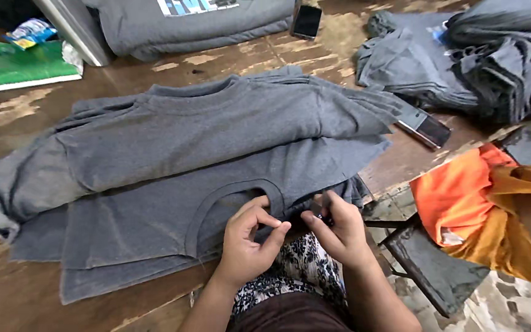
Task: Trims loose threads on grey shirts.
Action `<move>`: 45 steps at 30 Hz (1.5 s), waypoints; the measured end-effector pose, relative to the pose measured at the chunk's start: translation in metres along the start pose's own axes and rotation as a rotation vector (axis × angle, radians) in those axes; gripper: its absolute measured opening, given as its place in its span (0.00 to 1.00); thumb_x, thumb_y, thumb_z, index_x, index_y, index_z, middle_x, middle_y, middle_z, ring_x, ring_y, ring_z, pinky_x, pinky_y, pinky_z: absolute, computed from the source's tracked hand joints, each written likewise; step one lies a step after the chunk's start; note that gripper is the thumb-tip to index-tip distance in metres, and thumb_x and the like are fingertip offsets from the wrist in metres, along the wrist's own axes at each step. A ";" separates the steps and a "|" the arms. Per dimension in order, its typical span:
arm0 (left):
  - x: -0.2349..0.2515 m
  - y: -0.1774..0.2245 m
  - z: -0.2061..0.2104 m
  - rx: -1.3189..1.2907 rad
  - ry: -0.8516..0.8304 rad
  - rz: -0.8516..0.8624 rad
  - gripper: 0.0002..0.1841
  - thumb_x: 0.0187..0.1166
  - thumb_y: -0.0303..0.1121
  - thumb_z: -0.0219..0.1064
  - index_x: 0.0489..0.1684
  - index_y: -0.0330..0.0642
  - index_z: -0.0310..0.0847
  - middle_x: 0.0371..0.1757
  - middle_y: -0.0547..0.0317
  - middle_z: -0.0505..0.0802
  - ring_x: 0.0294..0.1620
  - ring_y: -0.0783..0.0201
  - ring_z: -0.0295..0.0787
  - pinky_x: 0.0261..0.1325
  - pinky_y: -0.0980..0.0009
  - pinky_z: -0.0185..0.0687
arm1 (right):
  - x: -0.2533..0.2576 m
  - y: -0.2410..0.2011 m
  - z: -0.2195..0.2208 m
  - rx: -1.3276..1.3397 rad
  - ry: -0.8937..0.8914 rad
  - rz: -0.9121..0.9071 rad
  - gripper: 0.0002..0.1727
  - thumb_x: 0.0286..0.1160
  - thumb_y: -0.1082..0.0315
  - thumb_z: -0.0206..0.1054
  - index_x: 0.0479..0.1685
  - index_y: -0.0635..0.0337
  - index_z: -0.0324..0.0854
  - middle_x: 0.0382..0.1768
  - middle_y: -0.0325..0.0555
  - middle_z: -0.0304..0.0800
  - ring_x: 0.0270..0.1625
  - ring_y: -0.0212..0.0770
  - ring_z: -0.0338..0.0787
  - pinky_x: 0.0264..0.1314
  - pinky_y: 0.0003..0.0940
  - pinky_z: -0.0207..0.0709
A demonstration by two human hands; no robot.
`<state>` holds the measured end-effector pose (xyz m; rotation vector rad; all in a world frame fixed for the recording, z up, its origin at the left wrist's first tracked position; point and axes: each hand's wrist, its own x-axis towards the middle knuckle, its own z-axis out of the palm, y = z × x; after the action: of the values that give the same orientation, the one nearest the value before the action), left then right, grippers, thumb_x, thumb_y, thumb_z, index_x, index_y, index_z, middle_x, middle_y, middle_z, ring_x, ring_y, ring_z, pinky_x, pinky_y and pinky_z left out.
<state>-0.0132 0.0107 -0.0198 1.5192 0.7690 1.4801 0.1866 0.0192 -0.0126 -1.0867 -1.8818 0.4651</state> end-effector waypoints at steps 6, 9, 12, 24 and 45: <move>0.000 0.003 0.010 0.076 0.105 -0.047 0.11 0.76 0.21 0.71 0.53 0.30 0.84 0.62 0.52 0.89 0.57 0.72 0.91 0.58 0.74 0.92 | 0.006 -0.008 -0.009 0.006 -0.057 -0.021 0.24 0.88 0.49 0.60 0.33 0.64 0.77 0.21 0.41 0.75 0.26 0.26 0.74 0.33 0.20 0.70; 0.001 0.002 0.008 0.075 0.103 -0.035 0.05 0.80 0.26 0.70 0.41 0.32 0.85 0.58 0.54 0.88 0.51 0.78 0.90 0.52 0.81 0.90 | 0.002 -0.005 -0.011 -0.093 -0.167 0.025 0.26 0.86 0.49 0.62 0.31 0.67 0.82 0.23 0.50 0.84 0.27 0.38 0.82 0.35 0.33 0.76; 0.000 0.003 0.005 0.039 0.072 -0.032 0.04 0.81 0.28 0.69 0.42 0.36 0.84 0.61 0.56 0.87 0.52 0.80 0.88 0.53 0.82 0.88 | -0.004 -0.002 -0.006 -0.193 -0.196 0.040 0.26 0.85 0.49 0.62 0.30 0.65 0.83 0.23 0.53 0.86 0.28 0.45 0.86 0.34 0.40 0.78; -0.014 0.016 -0.006 0.446 -0.294 0.074 0.09 0.81 0.33 0.67 0.35 0.41 0.91 0.53 0.52 0.96 0.66 0.64 0.90 0.74 0.68 0.81 | 0.013 -0.012 0.002 0.075 -0.058 0.077 0.23 0.81 0.50 0.67 0.29 0.62 0.76 0.19 0.36 0.74 0.24 0.23 0.72 0.28 0.19 0.68; -0.001 0.006 0.009 0.396 0.029 -0.141 0.15 0.74 0.29 0.73 0.53 0.26 0.88 0.51 0.52 0.95 0.46 0.79 0.92 0.50 0.84 0.88 | 0.015 -0.009 0.047 0.743 0.233 0.265 0.07 0.70 0.78 0.65 0.35 0.59 0.71 0.30 0.31 0.79 0.33 0.19 0.78 0.38 0.15 0.72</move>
<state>-0.0051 0.0061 -0.0141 1.6924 1.2168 1.2982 0.1397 0.0313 -0.0242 -0.8266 -1.1953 1.0391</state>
